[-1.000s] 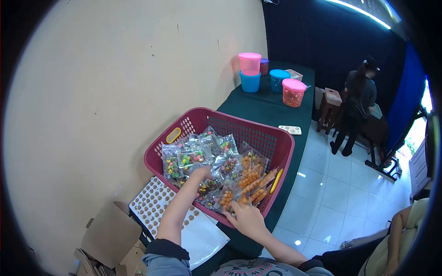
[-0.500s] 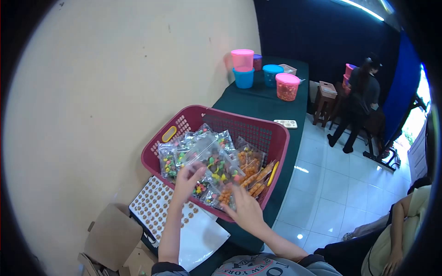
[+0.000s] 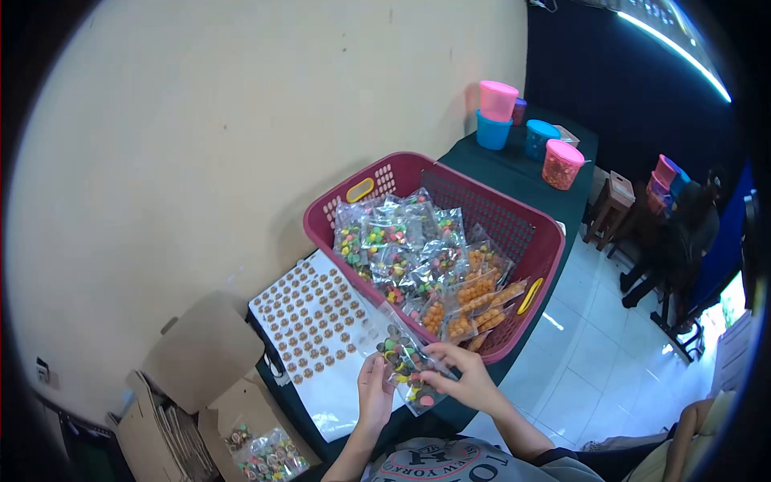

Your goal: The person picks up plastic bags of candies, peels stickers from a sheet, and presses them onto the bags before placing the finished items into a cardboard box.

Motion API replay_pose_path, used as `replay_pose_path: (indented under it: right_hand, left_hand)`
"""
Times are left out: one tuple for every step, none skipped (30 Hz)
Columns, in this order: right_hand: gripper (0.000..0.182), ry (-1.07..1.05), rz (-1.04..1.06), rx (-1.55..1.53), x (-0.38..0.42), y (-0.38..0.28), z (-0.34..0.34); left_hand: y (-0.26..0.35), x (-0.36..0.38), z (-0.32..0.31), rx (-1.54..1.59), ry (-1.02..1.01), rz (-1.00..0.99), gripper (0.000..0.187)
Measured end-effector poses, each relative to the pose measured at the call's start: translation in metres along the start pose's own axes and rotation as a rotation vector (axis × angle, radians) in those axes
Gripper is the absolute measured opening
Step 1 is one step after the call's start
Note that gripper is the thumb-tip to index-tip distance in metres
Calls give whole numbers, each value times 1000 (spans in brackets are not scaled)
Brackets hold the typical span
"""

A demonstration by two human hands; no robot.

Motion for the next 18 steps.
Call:
replay_pose_path:
  right_hand:
    - [30, -96, 41, 64, -1, 2, -8]
    - [27, -180, -74, -121, -1, 5, -19]
    - [25, -263, -193, -305, 0, 7, -30]
    - [25, -287, -199, -301, 2, 12, -39]
    - [23, -296, -230, -405, 2, 19, -50]
    - [20, -304, -262, -511, 1, 24, -60]
    - [20, -329, -264, -512, 1, 26, -68]
    - [19, -357, -258, -570, 1, 27, -76]
    - [18, -382, -252, -627, 1, 28, -83]
    - [19, -390, -268, -648, 0, 27, -92]
    - [19, -406, -269, -652, 0, 29, -101]
    - [20, -411, -334, -645, 2, 32, -111]
    - [21, -415, -399, -636, 3, 33, -119]
    - [21, -478, -481, -550, 4, 31, -123]
    - [21, -488, -482, -548, 5, 28, -130]
    - [22, -564, -438, -504, 9, 24, -139]
    - [25, -640, -395, -459, 13, 19, -147]
    - [26, -641, -408, -402, 15, 16, -155]
  left_hand:
    - [6, 7, -5, 24, 14, -7, 18]
    - [8, 9, 2, 37, 32, -12, 18]
    - [12, 10, 11, 10, 20, -46, 19]
    - [16, 12, 20, -19, 10, -81, 20]
    - [18, 14, 26, -9, 29, -94, 20]
    - [22, 17, 31, -144, -17, -130, 21]
    - [26, 21, 35, -281, -60, -163, 23]
    - [32, 24, 39, -314, -83, -125, 25]
    - [40, 28, 43, -313, -64, -135, 25]
    - [45, 31, 48, -300, -18, -31, 24]
    - [49, 34, 53, -286, 26, 74, 24]
    - [52, 37, 59, -245, 68, 86, 23]
    - [54, 38, 68, -243, 80, 81, 23]
    - [55, 38, 78, -218, 95, 54, 23]
    - [59, 39, 84, -192, 108, 28, 23]
    - [66, 42, 88, -249, 115, -34, 24]
    - [71, 44, 94, -242, 123, -35, 24]
    - [77, 45, 100, -340, 112, -80, 25]
Point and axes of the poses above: each hand's wrist, its own x-axis away from the middle knuckle, its own z-axis out of the back of the hand, y = z × x, the point moved 2 cm from there along -x, towards the middle knuckle, and after that the axes turned 9 degrees about x, right-handed, at the moved point
